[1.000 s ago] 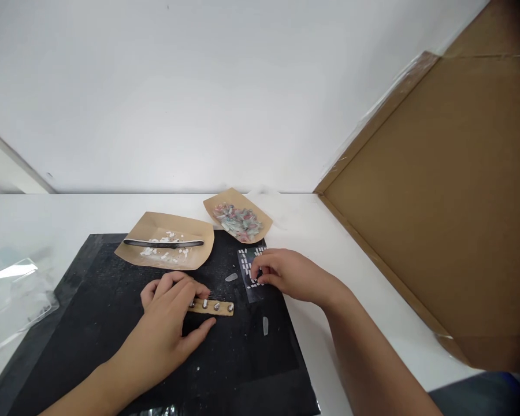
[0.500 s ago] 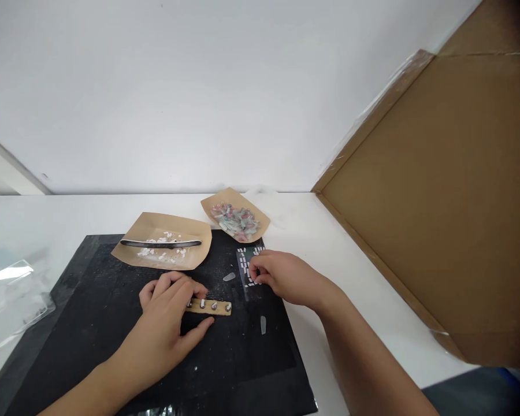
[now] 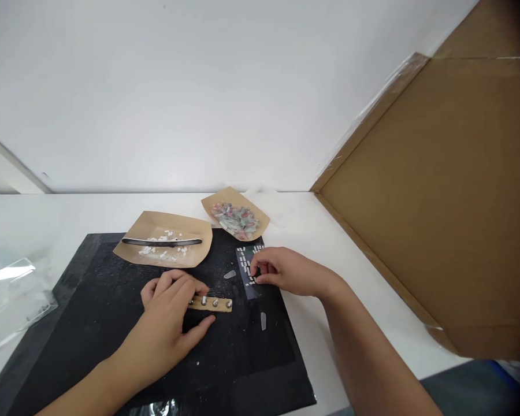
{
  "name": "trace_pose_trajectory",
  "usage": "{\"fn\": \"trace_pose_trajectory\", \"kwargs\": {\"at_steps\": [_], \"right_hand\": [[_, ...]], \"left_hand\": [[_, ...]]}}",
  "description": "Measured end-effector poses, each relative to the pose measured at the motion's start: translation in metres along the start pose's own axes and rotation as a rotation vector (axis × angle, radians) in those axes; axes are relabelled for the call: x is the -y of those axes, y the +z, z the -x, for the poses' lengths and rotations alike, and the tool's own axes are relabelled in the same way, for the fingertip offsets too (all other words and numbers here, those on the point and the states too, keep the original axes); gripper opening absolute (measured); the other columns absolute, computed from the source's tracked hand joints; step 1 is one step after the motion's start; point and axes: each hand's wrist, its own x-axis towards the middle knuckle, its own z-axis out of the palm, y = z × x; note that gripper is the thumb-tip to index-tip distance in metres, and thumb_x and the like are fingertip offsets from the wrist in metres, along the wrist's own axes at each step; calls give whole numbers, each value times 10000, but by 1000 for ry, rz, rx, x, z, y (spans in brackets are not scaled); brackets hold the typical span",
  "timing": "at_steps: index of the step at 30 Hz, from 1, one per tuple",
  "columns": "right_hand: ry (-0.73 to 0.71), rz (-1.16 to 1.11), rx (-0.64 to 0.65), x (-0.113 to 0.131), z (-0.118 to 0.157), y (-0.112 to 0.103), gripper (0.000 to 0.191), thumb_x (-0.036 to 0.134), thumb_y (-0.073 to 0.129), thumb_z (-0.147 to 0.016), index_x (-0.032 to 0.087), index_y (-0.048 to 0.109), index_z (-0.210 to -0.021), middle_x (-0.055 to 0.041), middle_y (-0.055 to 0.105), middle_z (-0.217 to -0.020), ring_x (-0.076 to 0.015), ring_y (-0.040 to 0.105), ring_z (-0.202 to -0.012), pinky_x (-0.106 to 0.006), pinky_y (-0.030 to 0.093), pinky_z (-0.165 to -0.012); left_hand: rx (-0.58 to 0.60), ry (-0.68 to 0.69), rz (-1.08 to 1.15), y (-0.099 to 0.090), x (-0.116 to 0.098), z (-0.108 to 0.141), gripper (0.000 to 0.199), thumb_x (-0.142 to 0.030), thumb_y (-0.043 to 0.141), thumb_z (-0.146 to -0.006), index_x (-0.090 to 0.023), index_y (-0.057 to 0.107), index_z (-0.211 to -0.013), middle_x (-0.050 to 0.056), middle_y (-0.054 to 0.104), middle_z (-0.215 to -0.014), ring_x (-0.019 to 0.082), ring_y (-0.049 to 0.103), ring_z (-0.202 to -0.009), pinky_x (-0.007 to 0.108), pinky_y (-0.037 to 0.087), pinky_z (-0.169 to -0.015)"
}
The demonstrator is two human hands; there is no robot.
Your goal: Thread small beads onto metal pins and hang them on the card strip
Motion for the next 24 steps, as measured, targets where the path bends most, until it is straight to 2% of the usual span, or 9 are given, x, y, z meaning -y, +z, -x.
{"fn": "trace_pose_trajectory", "kwargs": {"at_steps": [12,17,24], "right_hand": [[30,128,-9,8,-2,4,106,113,671,-888,213,704,-889,7,679,-802,-153,575,-737,-266,374,-643],[-19,182,-17,8,0,5,109,110,640,-910,210,677,-884,-3,659,-827,-168,558,-795,-271,374,-674],[29,129,-15,8,5,3,94,160,673,-907,211,602,-870,5,645,-860,-156,543,-754,-258,374,-640]], "left_hand": [[14,-16,27,-1,-3,1,278,-309,735,-881,-273,600,-1122,16,690,-1117,300,554,-1166,472,293,-983],[14,-18,21,0,-2,0,287,-319,732,-883,-277,585,-1125,11,687,-1114,299,554,-1161,477,290,-977],[17,-9,18,-1,-3,0,268,-332,719,-894,-282,584,-1120,26,690,-1129,308,544,-1171,483,294,-973]]}}
